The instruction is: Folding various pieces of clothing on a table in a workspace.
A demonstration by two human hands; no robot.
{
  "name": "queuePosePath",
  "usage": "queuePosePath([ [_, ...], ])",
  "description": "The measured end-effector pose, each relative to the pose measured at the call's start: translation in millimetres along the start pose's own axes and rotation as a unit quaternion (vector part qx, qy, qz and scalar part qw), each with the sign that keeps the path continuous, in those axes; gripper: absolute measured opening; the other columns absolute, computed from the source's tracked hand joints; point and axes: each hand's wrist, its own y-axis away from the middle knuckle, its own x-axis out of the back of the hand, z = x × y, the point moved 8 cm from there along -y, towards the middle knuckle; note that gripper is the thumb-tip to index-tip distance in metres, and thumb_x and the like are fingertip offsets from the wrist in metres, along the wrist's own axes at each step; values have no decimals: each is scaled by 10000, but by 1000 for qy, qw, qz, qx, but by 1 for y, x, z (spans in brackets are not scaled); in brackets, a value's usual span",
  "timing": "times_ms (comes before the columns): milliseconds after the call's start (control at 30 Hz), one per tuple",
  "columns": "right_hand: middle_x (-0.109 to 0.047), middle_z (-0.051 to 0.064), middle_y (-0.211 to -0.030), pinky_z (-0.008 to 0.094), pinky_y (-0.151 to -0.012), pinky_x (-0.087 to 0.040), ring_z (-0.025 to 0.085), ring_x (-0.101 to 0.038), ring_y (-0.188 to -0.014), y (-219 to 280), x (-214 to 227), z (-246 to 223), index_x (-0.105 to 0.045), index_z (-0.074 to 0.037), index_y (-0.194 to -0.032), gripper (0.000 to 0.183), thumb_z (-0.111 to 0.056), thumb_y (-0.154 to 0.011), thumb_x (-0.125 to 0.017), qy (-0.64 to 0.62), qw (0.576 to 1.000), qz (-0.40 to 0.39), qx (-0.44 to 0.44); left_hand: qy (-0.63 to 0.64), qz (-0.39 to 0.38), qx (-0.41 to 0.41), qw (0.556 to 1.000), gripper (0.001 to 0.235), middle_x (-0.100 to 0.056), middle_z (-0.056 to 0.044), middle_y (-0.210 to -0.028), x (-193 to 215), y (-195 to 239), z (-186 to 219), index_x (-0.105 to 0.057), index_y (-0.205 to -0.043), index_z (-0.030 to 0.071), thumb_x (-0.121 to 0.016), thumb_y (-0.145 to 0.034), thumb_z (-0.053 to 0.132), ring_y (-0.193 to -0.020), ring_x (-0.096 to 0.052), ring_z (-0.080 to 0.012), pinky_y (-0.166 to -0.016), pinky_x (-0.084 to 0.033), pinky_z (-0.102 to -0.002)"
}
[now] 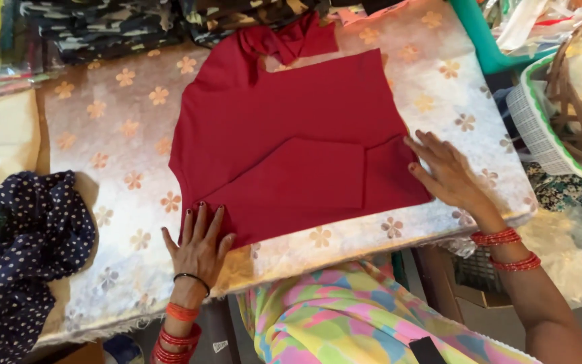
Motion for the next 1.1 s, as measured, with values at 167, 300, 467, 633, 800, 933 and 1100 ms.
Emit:
queuePosePath([
  [167,-554,166,-1496,562,-1168,-310,382,-468,-1409,-68,31,5,-550,-131,-1476,515,-331,-1003,-586,7,998,52,-38,112,28,18,993,413,-679,-155,-1301,48,-61,-10,-654,-1284,100,-570,-1020,405,-1170,-646,-355,-1044,-407,-600],
  [300,-617,160,-1428,529,-1177,-354,368,-517,-1375,-144,19,18,-578,-101,-1460,437,-196,-1034,-586,1,995,81,50,145,60,-3,988,356,-709,-243,-1161,14,-142,-70,-667,-1229,43,-621,-1008,318,-1005,-672,-462,-810,-540,-516],
  [467,-661,136,-1405,511,-1163,-394,306,-582,-1364,-240,-17,53,-628,-119,-1426,438,-82,-994,-564,143,981,89,93,225,39,66,971,412,-725,-208,-1218,-56,-298,-109,-641,-1310,75,-650,-978,320,-1112,-690,-391,-963,-550,-483],
  [633,-684,174,-1278,550,-1062,-392,353,-595,-1244,-285,-33,77,-653,-131,-1380,454,-269,-948,-661,146,985,49,71,186,-11,129,974,490,-666,-163,-1319,-107,-364,-140,-667,-1307,175,-756,-855,341,-1242,-607,-388,-1030,-469,-558],
  [800,-736,109,-1104,531,-1042,-429,304,-642,-1166,-294,-39,89,-750,-186,-1151,339,-381,-874,-749,129,989,-78,1,73,-137,168,973,626,-531,-142,-1414,-126,-395,-141,-686,-1240,227,-933,-710,451,-1273,-535,-388,-1059,-255,-749],
  [933,-734,115,-1040,465,-960,-483,303,-671,-1068,-295,-35,82,-766,-167,-1082,344,-390,-823,-808,123,989,-86,15,85,-222,196,951,664,-697,-52,-1348,-134,-396,-147,-732,-1254,239,-966,-647,372,-1326,-591,-342,-1147,-187,-812],
  [1100,-732,116,-988,484,-883,-483,319,-678,-994,-285,-23,82,-760,-126,-998,313,-316,-761,-838,86,994,-42,43,83,-191,195,959,664,-626,-65,-1287,-132,-399,-166,-698,-1167,194,-1021,-614,369,-1252,-547,-325,-1044,-265,-778],
])
